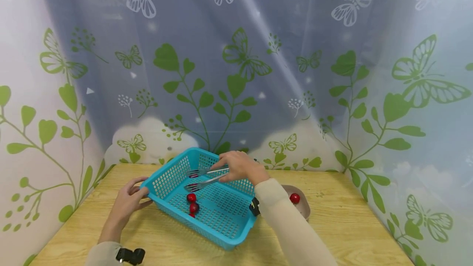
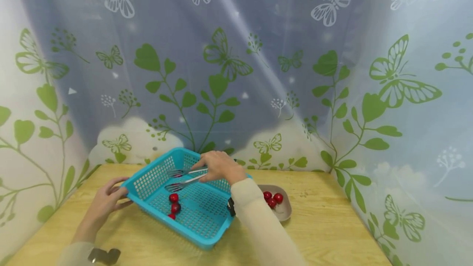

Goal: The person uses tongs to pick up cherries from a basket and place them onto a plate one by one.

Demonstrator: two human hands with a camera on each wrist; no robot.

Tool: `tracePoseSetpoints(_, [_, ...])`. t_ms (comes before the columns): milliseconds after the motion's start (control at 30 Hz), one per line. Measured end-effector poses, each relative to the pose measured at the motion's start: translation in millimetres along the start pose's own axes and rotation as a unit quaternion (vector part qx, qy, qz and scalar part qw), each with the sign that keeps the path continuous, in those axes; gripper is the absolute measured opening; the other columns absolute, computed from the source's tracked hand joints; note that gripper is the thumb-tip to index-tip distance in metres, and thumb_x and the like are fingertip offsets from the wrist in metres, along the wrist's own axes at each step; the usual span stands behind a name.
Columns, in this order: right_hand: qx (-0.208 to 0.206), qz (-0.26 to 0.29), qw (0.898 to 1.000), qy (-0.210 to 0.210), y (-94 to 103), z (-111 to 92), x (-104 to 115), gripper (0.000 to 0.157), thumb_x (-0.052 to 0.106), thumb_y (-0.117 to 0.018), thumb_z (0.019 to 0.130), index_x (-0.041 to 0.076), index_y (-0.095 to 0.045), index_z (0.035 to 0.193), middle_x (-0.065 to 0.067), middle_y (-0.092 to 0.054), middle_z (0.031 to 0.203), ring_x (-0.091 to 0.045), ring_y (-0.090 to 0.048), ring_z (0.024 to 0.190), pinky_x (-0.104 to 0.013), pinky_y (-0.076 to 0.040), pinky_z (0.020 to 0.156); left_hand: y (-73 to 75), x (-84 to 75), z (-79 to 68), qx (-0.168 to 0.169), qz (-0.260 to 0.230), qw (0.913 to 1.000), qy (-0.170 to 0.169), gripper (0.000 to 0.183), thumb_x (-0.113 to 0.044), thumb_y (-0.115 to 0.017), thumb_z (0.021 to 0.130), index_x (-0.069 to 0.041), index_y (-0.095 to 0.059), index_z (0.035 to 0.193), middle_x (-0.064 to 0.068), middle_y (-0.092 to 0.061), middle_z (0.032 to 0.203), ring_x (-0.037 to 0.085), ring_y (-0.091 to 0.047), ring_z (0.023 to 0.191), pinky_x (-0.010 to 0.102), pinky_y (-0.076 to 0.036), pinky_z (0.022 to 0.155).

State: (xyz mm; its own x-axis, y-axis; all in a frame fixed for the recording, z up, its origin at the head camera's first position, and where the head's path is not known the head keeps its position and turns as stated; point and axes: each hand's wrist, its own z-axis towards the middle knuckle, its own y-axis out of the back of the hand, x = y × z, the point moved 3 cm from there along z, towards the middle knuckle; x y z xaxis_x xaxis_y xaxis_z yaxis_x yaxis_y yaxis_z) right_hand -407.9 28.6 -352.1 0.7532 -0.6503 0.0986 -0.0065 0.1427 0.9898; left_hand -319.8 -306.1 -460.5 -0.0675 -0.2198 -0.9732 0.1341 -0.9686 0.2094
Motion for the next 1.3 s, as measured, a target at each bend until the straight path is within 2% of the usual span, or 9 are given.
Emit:
tracePoseSetpoints(100, [0.004,0.014,1.0,-0.003,-5.7,5.8,-1.0,0.041,0.036,-0.08,0.09,0.037,-0.073,0.129,-0.001,-0.065,0.143,-0.024,-0.062,0.13,-0.041,-0.06,0.097,0.1,-0.1,-0.3,-0.001,-0.001,1.0,-0.001,0.053,-0.012,-0.051,0.103,-0.005,-0.038,0.155,0.005,-0.069,0.114,0.005,-0.069,0.092,0.042,-0.066,0.092])
tracePoseSetpoints(200, [0.004,0.025,1.0,-0.002,-10.3,10.4,-2.0,0.042,0.036,-0.081,0.089,0.034,-0.073,0.13,0.001,-0.067,0.139,-0.021,-0.065,0.121,-0.033,-0.059,0.086,0.0,-0.5,-0.5,-0.002,-0.001,1.0,-0.002,0.053,-0.012,-0.051,0.103,-0.004,-0.039,0.155,0.004,-0.069,0.112,0.005,-0.069,0.092,0.042,-0.066,0.092])
tracePoseSetpoints(300, [0.005,0.034,0.999,0.002,-13.4,13.9,-2.9,0.043,0.036,-0.082,0.088,0.031,-0.073,0.13,0.003,-0.069,0.133,-0.016,-0.066,0.106,-0.025,-0.051,0.069,-0.3,-1.4,-0.6,-0.002,-0.002,1.0,-0.002,0.054,-0.012,-0.052,0.103,-0.004,-0.039,0.154,0.003,-0.069,0.111,0.005,-0.069,0.092,0.041,-0.066,0.092])
tracePoseSetpoints(433, [0.004,0.034,0.999,0.002,-15.9,17.6,-3.2,0.042,0.036,-0.083,0.088,0.033,-0.074,0.128,0.004,-0.07,0.13,-0.013,-0.065,0.099,-0.022,-0.042,0.063,0.3,-1.3,0.2,-0.001,-0.004,1.0,-0.005,0.053,-0.012,-0.052,0.103,-0.004,-0.04,0.154,0.002,-0.069,0.11,0.005,-0.069,0.092,0.04,-0.066,0.091])
tracePoseSetpoints(633, [0.008,0.036,0.999,-0.001,-25.4,23.1,-4.7,0.041,0.035,-0.082,0.088,0.034,-0.074,0.128,0.003,-0.071,0.129,-0.017,-0.066,0.098,-0.024,-0.044,0.066,1.0,-1.3,0.2,0.0,-0.007,0.9999,-0.008,0.053,-0.012,-0.052,0.104,-0.004,-0.039,0.154,0.001,-0.069,0.109,0.005,-0.07,0.092,0.04,-0.066,0.09])
tracePoseSetpoints(800, [0.027,0.041,0.999,-0.017,-38.9,23.4,-9.4,0.041,0.036,-0.082,0.089,0.033,-0.074,0.129,0.004,-0.07,0.13,-0.016,-0.066,0.105,-0.026,-0.05,0.07,-0.5,-1.9,-1.1,0.003,-0.008,0.9999,-0.006,0.053,-0.012,-0.051,0.103,-0.004,-0.039,0.154,0.004,-0.068,0.112,0.005,-0.07,0.092,0.042,-0.066,0.092])
tracePoseSetpoints(967, [0.036,0.059,0.997,-0.04,-47.1,22.7,-15.2,0.039,0.036,-0.083,0.087,0.033,-0.075,0.126,0.007,-0.07,0.131,-0.015,-0.066,0.114,-0.033,-0.059,0.087,-0.1,-1.8,0.1,0.001,-0.011,0.9999,-0.004,0.052,-0.012,-0.051,0.103,-0.004,-0.04,0.153,0.004,-0.068,0.111,0.005,-0.069,0.092,0.041,-0.066,0.092])
tracePoseSetpoints(1067, [0.04,0.069,0.996,-0.049,-48.7,23.4,-17.7,0.038,0.035,-0.084,0.087,0.033,-0.076,0.125,0.009,-0.071,0.127,-0.013,-0.066,0.111,-0.03,-0.058,0.086,0.7,-2.6,0.9,0.001,-0.012,0.9999,-0.004,0.052,-0.012,-0.051,0.103,-0.004,-0.04,0.153,0.004,-0.069,0.111,0.005,-0.069,0.092,0.04,-0.066,0.091])
tracePoseSetpoints(1300, [0.042,0.078,0.994,-0.06,-55.3,24.4,-20.3,0.034,0.033,-0.086,0.084,0.033,-0.079,0.117,0.01,-0.073,0.122,-0.007,-0.063,0.099,-0.022,-0.045,0.07,0.2,-1.4,-0.6,0.002,-0.007,1.0,0.0,0.052,-0.013,-0.05,0.104,-0.004,-0.039,0.154,0.007,-0.067,0.114,0.004,-0.07,0.092,0.042,-0.065,0.093])
